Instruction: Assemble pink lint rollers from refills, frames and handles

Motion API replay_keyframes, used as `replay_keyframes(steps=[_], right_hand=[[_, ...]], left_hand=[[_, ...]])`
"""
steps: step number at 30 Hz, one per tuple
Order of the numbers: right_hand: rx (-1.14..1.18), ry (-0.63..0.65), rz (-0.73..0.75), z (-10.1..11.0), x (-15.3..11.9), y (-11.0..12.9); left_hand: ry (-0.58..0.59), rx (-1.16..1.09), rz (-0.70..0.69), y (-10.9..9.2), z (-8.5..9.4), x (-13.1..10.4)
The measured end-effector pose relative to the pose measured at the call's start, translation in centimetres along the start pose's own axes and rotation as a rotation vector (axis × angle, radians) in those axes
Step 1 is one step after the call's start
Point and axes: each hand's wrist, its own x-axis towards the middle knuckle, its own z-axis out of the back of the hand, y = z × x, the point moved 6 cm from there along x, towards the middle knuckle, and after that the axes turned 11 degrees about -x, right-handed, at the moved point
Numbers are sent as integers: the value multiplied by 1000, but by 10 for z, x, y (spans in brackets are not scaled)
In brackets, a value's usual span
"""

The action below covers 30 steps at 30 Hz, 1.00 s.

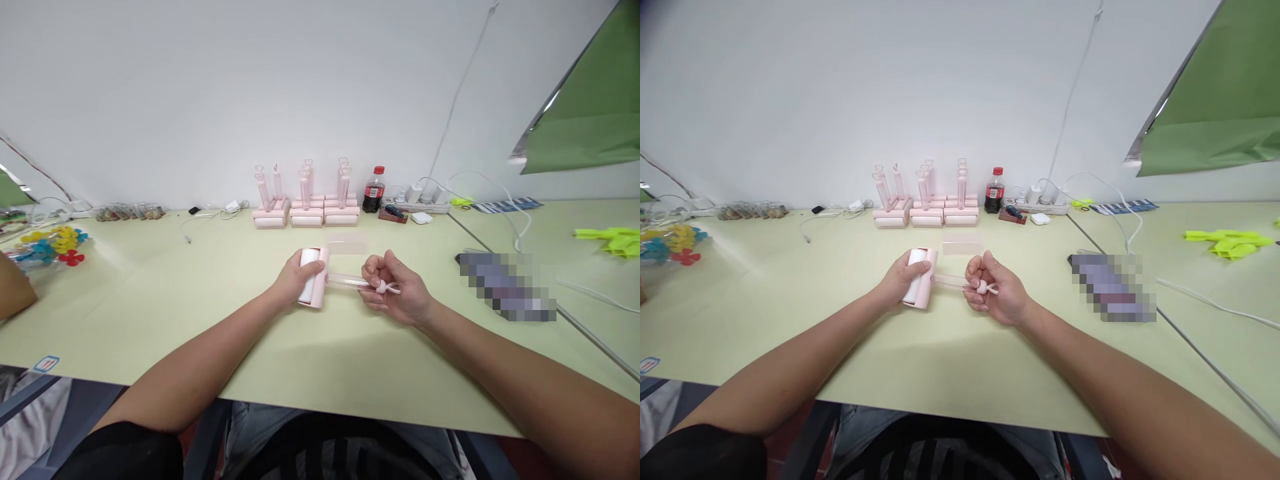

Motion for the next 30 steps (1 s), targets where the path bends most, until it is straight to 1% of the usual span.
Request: replay_keyframes(steps=[3, 5, 8, 10, 11, 13, 15, 18, 19, 21, 26, 28, 30], right_hand=[[-69, -66, 40, 2, 0, 5], [-128, -173, 34, 8, 2, 8], [-234, -343, -100, 22, 4, 4], [-378, -381, -184, 29, 4, 1], [-463, -375, -194, 32, 5, 1], [-622, -347, -129, 34, 6, 5], [-785, -330, -6, 33, 6, 12], [-955, -347, 120, 33, 4, 20], [-953, -348, 132, 33, 4, 21], [-887, -316, 107, 32, 5, 19], [-718, -107, -67, 24, 7, 6], [-578, -93, -64, 24, 7, 7], [-436, -137, -19, 28, 8, 12]], left_hand=[[-18, 0, -40, -3, 3, 3], [-47, 13, -119, -8, 7, 5], [-94, 62, -275, -19, 14, 3], [-108, 88, -335, -22, 18, 3], [-109, 92, -339, -22, 19, 3], [-109, 93, -298, -20, 22, 6], [-120, 93, -231, -15, 24, 9], [-142, 82, -165, -11, 26, 13], [-145, 78, -157, -10, 26, 13], [-146, 67, -145, -8, 26, 14], [-166, 36, -65, -3, 27, 15], [-162, -23, -20, -1, 27, 15], [-115, -95, 14, 0, 24, 15]])
